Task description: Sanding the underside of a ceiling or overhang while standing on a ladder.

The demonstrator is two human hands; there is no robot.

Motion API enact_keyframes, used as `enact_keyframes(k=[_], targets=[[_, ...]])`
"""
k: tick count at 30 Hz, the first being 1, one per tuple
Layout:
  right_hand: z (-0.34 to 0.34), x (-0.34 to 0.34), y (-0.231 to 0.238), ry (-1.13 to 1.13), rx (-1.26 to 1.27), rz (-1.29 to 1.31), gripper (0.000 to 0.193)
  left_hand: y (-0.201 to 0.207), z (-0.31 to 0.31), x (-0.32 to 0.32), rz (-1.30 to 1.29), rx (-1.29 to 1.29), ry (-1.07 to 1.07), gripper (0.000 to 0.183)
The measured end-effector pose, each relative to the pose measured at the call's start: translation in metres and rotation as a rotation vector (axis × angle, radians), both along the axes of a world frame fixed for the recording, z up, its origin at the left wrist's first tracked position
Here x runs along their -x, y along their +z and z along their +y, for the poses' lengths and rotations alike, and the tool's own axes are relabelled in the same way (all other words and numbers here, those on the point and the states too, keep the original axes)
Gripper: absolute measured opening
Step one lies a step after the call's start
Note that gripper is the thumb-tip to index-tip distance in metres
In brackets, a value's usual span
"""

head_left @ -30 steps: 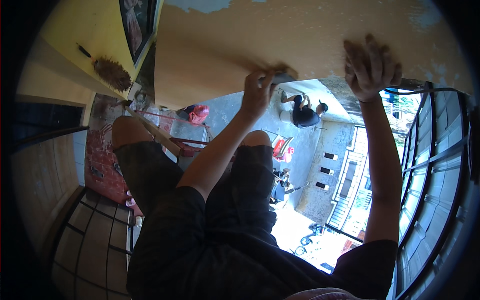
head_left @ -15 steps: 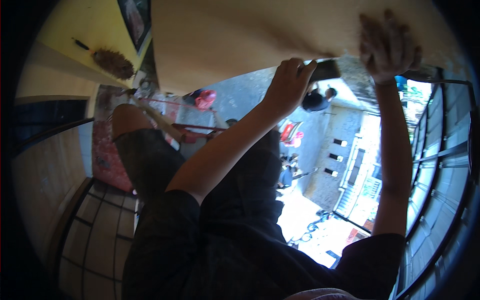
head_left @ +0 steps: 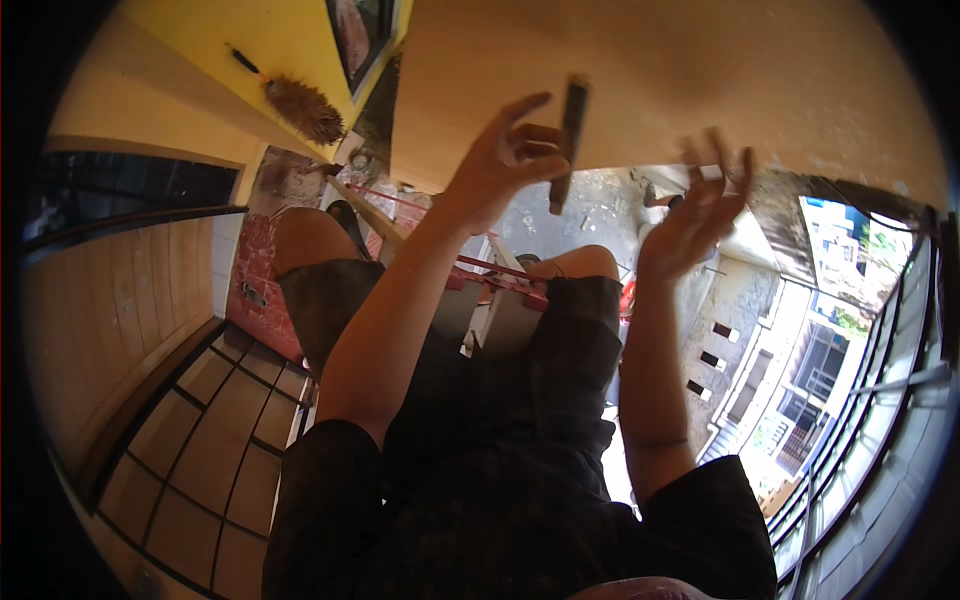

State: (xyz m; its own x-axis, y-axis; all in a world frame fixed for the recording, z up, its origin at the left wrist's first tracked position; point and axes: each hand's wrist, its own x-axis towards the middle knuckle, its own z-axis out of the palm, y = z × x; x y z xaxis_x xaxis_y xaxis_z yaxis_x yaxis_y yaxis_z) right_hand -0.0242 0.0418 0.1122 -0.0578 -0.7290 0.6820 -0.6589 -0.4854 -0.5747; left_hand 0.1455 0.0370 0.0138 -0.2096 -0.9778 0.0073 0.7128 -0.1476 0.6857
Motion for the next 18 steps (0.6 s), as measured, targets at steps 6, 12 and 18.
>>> enact_keyframes(k=[6,12,18], targets=[[0.051,-0.058,-0.078,0.277,-0.526,-0.499,0.065,0.004,-0.018,-0.005,-0.273,0.155,-0.237,0.043],[0.046,-0.041,-0.067,0.196,-0.595,-0.526,0.064,0.004,-0.030,0.000,-0.335,0.227,-0.316,0.044],[0.046,-0.032,-0.075,0.170,-0.393,-0.472,0.072,0.017,-0.023,0.012,-0.367,0.393,-0.280,0.043]])
